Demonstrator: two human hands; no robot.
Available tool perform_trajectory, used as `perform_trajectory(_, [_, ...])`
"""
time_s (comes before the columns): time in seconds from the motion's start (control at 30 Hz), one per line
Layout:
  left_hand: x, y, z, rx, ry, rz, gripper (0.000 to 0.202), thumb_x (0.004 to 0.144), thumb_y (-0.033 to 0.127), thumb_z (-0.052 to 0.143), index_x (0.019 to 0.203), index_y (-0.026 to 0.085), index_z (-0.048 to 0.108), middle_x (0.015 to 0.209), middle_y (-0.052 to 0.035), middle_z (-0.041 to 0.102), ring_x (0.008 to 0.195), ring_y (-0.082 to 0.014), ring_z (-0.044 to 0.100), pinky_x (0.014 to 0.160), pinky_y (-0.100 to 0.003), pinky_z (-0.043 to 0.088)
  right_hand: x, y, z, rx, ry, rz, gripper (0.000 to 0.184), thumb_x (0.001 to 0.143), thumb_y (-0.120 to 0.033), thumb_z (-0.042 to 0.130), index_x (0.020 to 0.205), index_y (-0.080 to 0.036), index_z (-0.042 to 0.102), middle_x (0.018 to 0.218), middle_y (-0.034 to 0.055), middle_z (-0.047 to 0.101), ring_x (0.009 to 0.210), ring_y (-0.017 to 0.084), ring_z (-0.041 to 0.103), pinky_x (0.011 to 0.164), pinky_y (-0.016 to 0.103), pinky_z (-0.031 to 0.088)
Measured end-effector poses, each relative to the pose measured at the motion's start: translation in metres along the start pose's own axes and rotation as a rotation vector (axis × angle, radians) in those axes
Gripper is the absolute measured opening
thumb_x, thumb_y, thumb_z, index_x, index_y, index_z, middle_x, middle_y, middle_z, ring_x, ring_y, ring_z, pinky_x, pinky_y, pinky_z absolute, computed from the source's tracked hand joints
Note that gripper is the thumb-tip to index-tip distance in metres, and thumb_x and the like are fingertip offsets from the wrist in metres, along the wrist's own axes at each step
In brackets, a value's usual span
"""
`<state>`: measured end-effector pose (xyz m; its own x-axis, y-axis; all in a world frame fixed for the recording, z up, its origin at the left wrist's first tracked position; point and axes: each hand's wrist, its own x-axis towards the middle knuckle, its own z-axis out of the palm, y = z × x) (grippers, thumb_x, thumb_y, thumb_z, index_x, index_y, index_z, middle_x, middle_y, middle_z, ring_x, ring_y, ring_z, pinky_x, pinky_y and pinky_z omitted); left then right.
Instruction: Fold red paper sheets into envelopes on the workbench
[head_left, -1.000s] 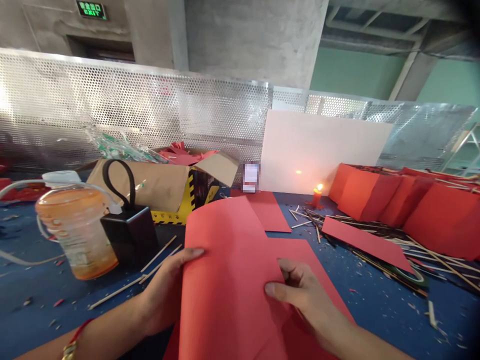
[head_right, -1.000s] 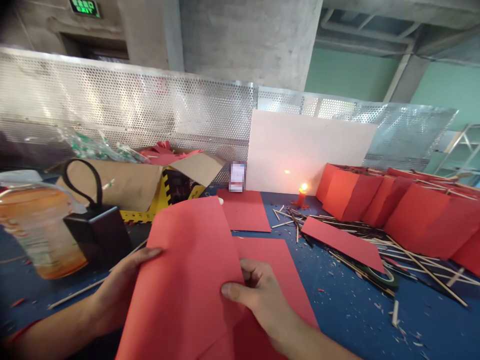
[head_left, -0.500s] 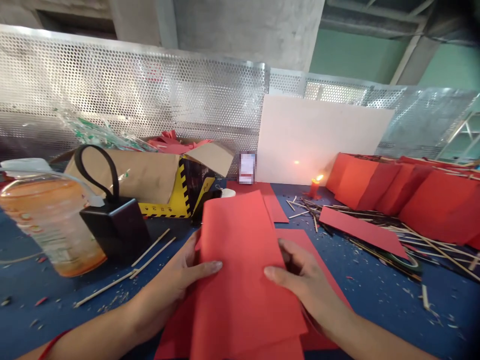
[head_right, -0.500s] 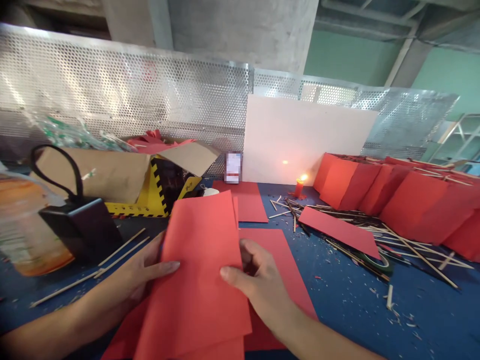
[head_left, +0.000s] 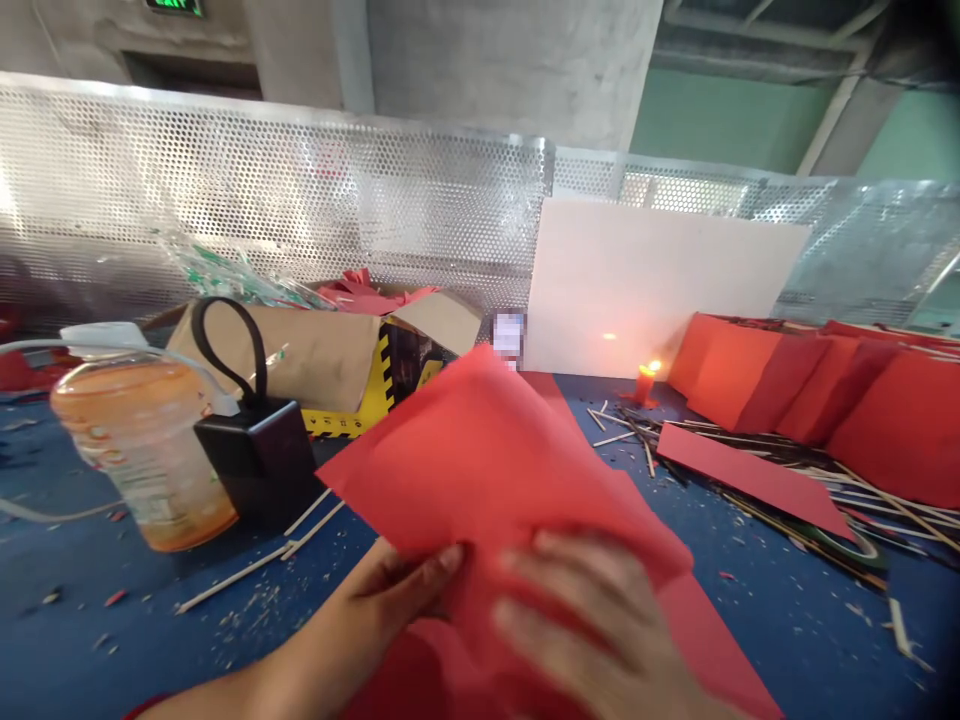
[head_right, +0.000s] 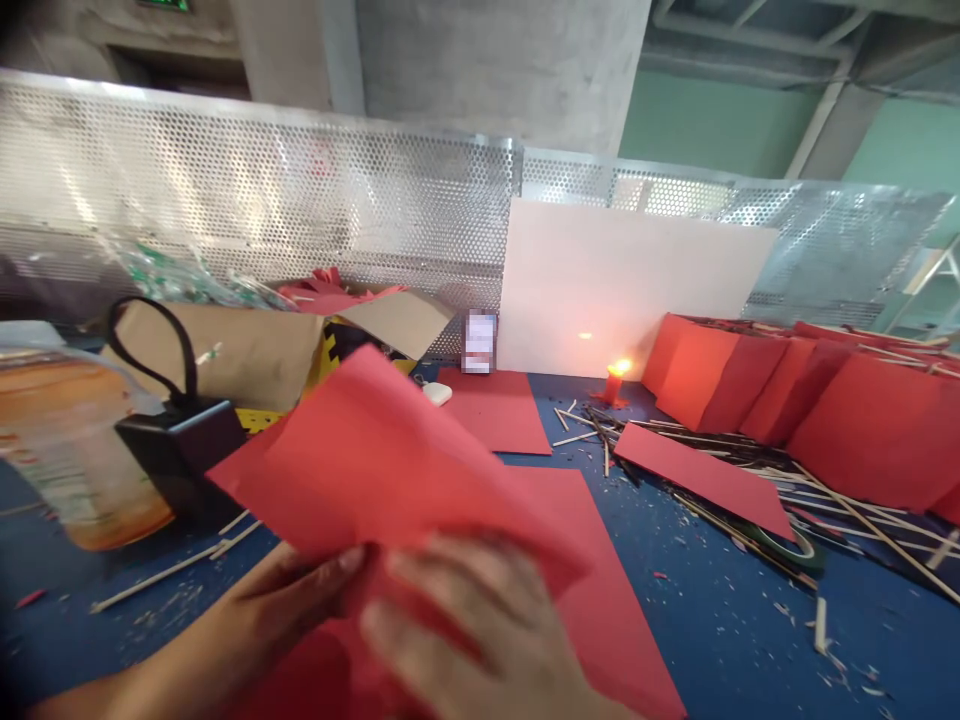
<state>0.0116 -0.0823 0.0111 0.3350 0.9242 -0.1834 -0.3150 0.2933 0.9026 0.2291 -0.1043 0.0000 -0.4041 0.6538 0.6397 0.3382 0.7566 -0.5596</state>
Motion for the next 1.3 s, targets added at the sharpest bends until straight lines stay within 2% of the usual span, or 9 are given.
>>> perform_trajectory(0.13, [0.012,-0.003,0.000,-0.003,-0.015,-0.008,0.034,0.072,0.035,0.081,0.101,0.021,0.073,0.104,-0.0082,0.075,0.089,-0.0279,0.072,0.080,-0.038,0.058,-0.001,-0.001,-0.018,0.181,0.411,0.356,0.070,0.067,-0.029,0.082,0.132,-0.037,0.055,0.142,0.0041,0.051,0.138,0.036,0.036,0.112,0.056,0.035])
perform_trajectory(0.2, [0.011,-0.003,-0.001,-0.021,0.003,-0.045,0.033,0.069,0.032,0.083,0.098,0.019,0.073,0.100,-0.0087,0.076,0.089,-0.0290,0.072,0.082,-0.039,0.057,0.004,0.001,-0.023,0.360,0.384,0.528,0.079,0.065,-0.031,0.084,0.136,-0.036,0.050,0.144,0.0060,0.048,0.135,0.035,0.042,0.106,0.055,0.042])
perform_trajectory(0.3, [0.007,0.000,-0.003,-0.024,0.007,-0.122,0.032,0.067,0.031,0.083,0.093,0.017,0.073,0.094,-0.0101,0.076,0.087,-0.0317,0.072,0.081,-0.042,0.057,0.011,0.004,-0.024,0.708,0.190,0.795,0.075,0.062,-0.037,0.084,0.130,-0.030,0.055,0.132,0.0104,0.060,0.116,0.035,0.060,0.091,0.051,0.053])
perform_trajectory(0.4, [0.005,0.006,-0.002,-0.031,-0.044,-0.203,0.044,0.068,0.027,0.083,0.109,0.019,0.070,0.105,-0.0110,0.075,0.097,-0.0332,0.071,0.087,-0.044,0.055,0.013,0.006,-0.023,0.913,0.066,0.948,0.063,0.056,-0.037,0.087,0.113,-0.021,0.064,0.111,0.0121,0.070,0.096,0.034,0.069,0.082,0.048,0.057])
perform_trajectory(0.57, [0.005,0.010,0.004,0.009,-0.036,-0.168,0.058,0.068,0.029,0.083,0.121,0.019,0.064,0.113,-0.0124,0.072,0.102,-0.0322,0.069,0.089,-0.041,0.056,0.011,0.007,-0.022,0.818,0.097,0.971,0.051,0.055,-0.033,0.087,0.100,-0.017,0.068,0.099,0.0121,0.073,0.089,0.032,0.071,0.078,0.044,0.057])
perform_trajectory(0.73, [0.007,0.016,0.032,-0.004,-0.034,-0.129,0.057,0.071,0.033,0.081,0.123,0.018,0.062,0.110,-0.0130,0.073,0.095,-0.0317,0.072,0.081,-0.040,0.058,0.019,0.011,-0.029,0.595,0.143,0.899,0.062,0.051,-0.033,0.089,0.106,-0.019,0.064,0.103,0.0091,0.073,0.088,0.029,0.070,0.073,0.040,0.057])
perform_trajectory(0.93, [0.036,0.050,0.069,-0.047,0.004,0.243,0.042,0.072,0.033,0.080,0.109,0.018,0.067,0.108,-0.0092,0.074,0.097,-0.0290,0.071,0.079,-0.036,0.057,0.062,0.021,-0.029,0.477,0.437,0.624,0.049,0.052,-0.036,0.083,0.094,-0.017,0.067,0.093,0.0074,0.073,0.082,0.027,0.067,0.072,0.038,0.053])
perform_trajectory(1.03, [0.055,0.060,0.059,0.015,-0.054,0.420,0.043,0.069,0.033,0.083,0.107,0.019,0.067,0.110,-0.0070,0.073,0.101,-0.0253,0.069,0.086,-0.034,0.055,0.077,0.028,-0.018,0.467,0.555,0.555,0.043,0.054,-0.036,0.080,0.091,-0.019,0.067,0.091,0.0059,0.072,0.081,0.026,0.066,0.073,0.036,0.052])
perform_trajectory(1.3, [0.073,0.028,0.022,0.135,-0.177,0.339,0.058,0.066,0.043,0.084,0.114,0.016,0.065,0.115,-0.0145,0.071,0.102,-0.0313,0.068,0.091,-0.043,0.051,0.061,0.043,0.005,0.498,0.607,0.536,0.047,0.054,-0.038,0.081,0.094,-0.019,0.066,0.097,0.0076,0.072,0.080,0.023,0.065,0.073,0.034,0.050])
